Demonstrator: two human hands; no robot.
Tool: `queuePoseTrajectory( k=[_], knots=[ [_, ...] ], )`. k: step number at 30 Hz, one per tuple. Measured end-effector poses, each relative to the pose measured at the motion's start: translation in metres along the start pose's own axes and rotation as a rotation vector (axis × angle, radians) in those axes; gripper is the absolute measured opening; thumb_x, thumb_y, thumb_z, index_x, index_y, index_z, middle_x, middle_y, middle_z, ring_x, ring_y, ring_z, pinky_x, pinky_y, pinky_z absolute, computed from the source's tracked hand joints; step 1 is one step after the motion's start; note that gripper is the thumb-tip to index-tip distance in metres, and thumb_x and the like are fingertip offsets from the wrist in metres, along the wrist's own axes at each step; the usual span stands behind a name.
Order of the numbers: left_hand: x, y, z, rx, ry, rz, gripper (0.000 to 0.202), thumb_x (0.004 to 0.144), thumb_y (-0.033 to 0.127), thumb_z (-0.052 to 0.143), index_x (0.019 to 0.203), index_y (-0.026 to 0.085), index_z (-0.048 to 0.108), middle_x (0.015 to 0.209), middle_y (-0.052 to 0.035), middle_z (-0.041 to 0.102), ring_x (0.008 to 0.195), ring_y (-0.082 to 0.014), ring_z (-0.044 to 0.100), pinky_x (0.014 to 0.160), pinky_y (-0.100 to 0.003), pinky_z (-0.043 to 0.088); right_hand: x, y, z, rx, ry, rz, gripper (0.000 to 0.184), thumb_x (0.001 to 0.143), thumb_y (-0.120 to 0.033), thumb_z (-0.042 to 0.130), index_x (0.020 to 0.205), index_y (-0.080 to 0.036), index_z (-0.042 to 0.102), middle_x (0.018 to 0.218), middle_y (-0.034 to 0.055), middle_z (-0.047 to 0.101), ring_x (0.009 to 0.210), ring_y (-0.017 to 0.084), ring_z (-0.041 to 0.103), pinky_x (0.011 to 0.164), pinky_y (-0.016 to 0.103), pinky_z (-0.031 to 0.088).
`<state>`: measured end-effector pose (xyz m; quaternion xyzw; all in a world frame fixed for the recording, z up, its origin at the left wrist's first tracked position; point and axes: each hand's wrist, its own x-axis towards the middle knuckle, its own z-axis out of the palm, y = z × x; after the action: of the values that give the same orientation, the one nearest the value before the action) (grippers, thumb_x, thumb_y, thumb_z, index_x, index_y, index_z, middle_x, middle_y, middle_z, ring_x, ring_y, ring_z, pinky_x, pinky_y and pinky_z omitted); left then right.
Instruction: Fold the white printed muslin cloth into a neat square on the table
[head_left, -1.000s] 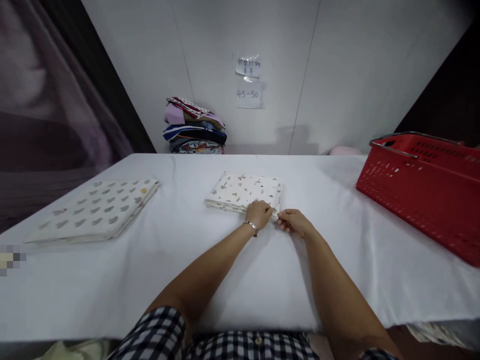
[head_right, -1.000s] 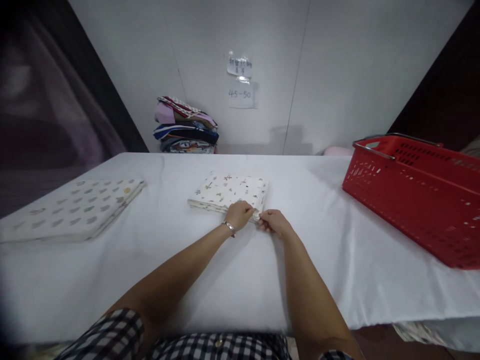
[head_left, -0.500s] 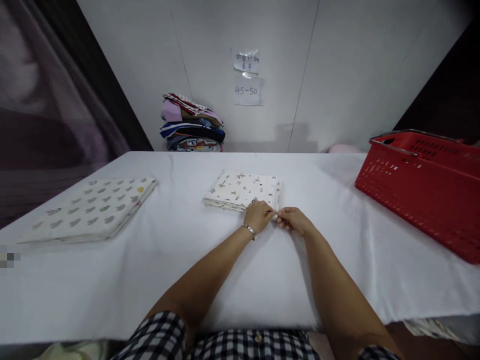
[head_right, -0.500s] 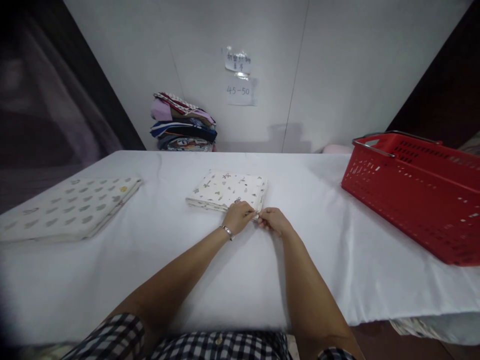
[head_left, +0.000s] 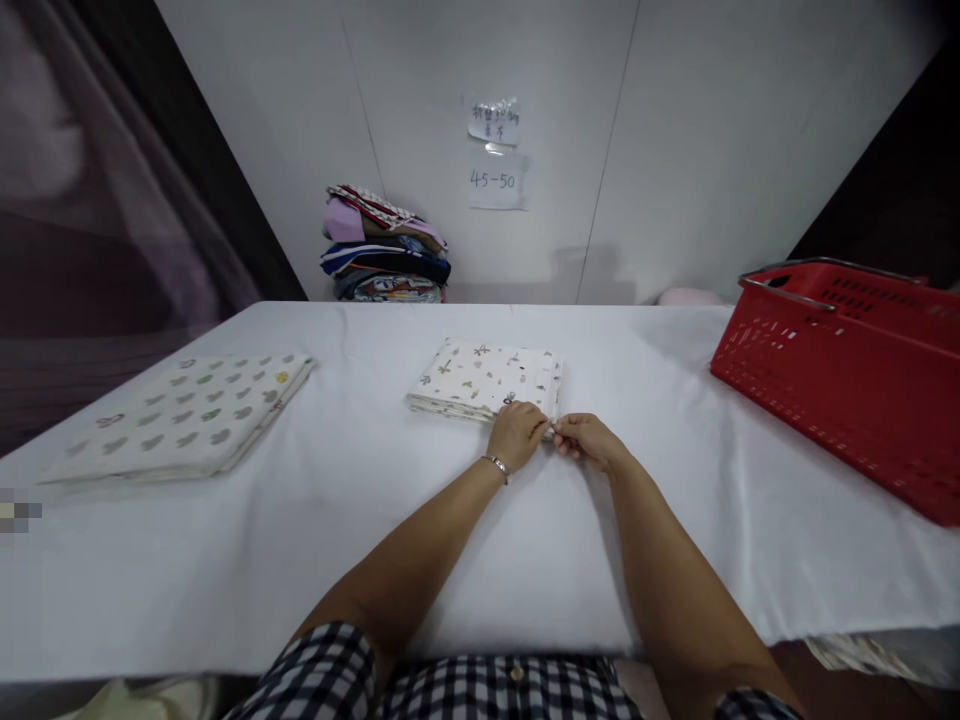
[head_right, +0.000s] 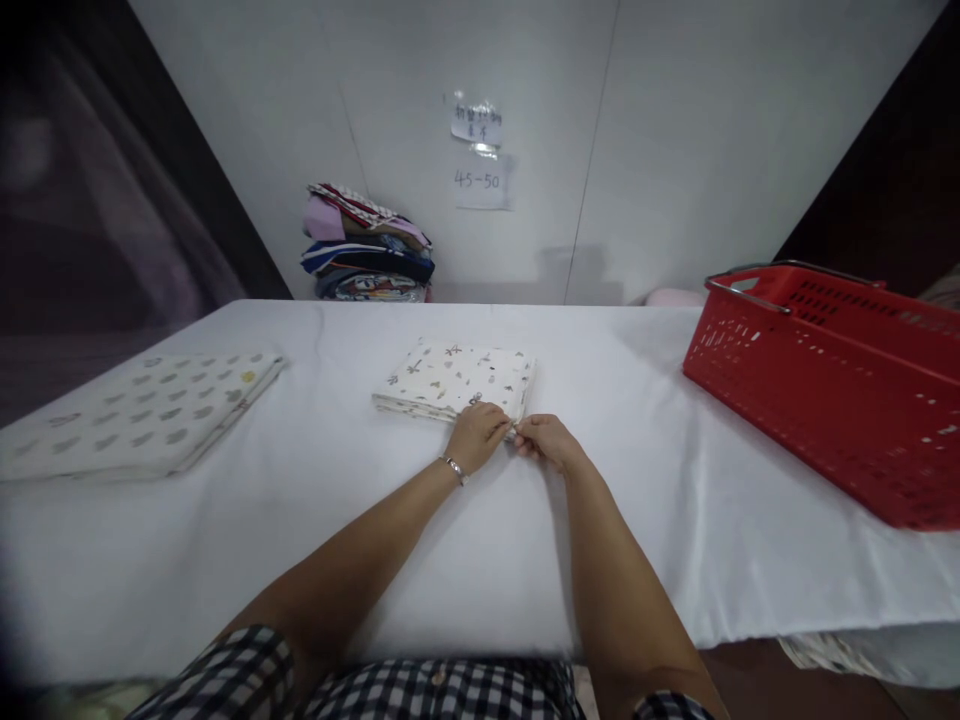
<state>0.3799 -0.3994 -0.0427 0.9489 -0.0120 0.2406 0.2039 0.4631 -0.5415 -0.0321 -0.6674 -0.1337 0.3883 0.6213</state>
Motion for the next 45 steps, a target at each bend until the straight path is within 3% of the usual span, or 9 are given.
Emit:
queuePoseTrajectory(
  k=[7, 16, 29, 37, 45],
  knots=[
    [-0.002, 0.0, 0.0, -0.022, -0.02, -0.022, 0.012, 0.079, 0.027, 0.062, 0.089, 0.021, 0.061, 0.092, -0.0016, 0.064, 0.093, -0.0194, 0.054, 0.083, -0.035, 0.038, -0.003, -0.002, 0.0, 0.004, -0.017, -0.036, 0.011, 0.073, -0.02, 0.059, 0.064, -0.014, 0.055, 0.056, -0.0003, 0.059, 0.041, 0.006, 0.049, 0.033, 0.016, 0.027],
    [0.005, 0.005, -0.004, -0.079, 0.059, -0.183, 0.004, 0.082, 0.022, 0.056, 0.079, 0.02, 0.058, 0.081, -0.0006, 0.063, 0.083, -0.0162, 0.056, 0.078, -0.031, 0.041, 0.001, 0.0, -0.005, -0.075, 0.066, -0.016, 0.01, 0.073, -0.021, 0.059, 0.064, -0.015, 0.057, 0.052, -0.0011, 0.057, 0.038, 0.006, 0.046, 0.031, 0.017, 0.025],
    [0.0, 0.004, -0.003, 0.09, -0.033, 0.002, 0.009, 0.084, 0.022, 0.051, 0.089, 0.02, 0.058, 0.09, -0.0032, 0.063, 0.09, -0.0195, 0.053, 0.081, -0.035, 0.037, 0.006, 0.006, -0.001, -0.107, 0.093, -0.008, 0.018, 0.073, -0.024, 0.061, 0.059, -0.016, 0.053, 0.048, -0.0014, 0.056, 0.035, 0.005, 0.043, 0.03, 0.016, 0.024],
    [0.0, 0.005, -0.002, 0.106, -0.05, -0.007, 0.008, 0.085, 0.022, 0.051, 0.089, 0.02, 0.058, 0.091, -0.0029, 0.062, 0.092, -0.0196, 0.053, 0.081, -0.036, 0.037, 0.006, 0.005, 0.004, -0.059, 0.113, -0.02, 0.01, 0.069, -0.017, 0.061, 0.062, -0.015, 0.054, 0.05, -0.0015, 0.057, 0.035, 0.005, 0.044, 0.029, 0.016, 0.023],
    [-0.001, 0.005, -0.005, 0.076, -0.068, 0.013, 0.009, 0.083, 0.023, 0.052, 0.091, 0.021, 0.057, 0.093, -0.0033, 0.061, 0.094, -0.0201, 0.053, 0.082, -0.037, 0.037, 0.002, -0.002, 0.006, 0.012, 0.107, 0.0, 0.014, 0.068, -0.018, 0.06, 0.057, -0.016, 0.051, 0.046, -0.003, 0.052, 0.036, 0.005, 0.041, 0.03, 0.016, 0.022]
  ],
)
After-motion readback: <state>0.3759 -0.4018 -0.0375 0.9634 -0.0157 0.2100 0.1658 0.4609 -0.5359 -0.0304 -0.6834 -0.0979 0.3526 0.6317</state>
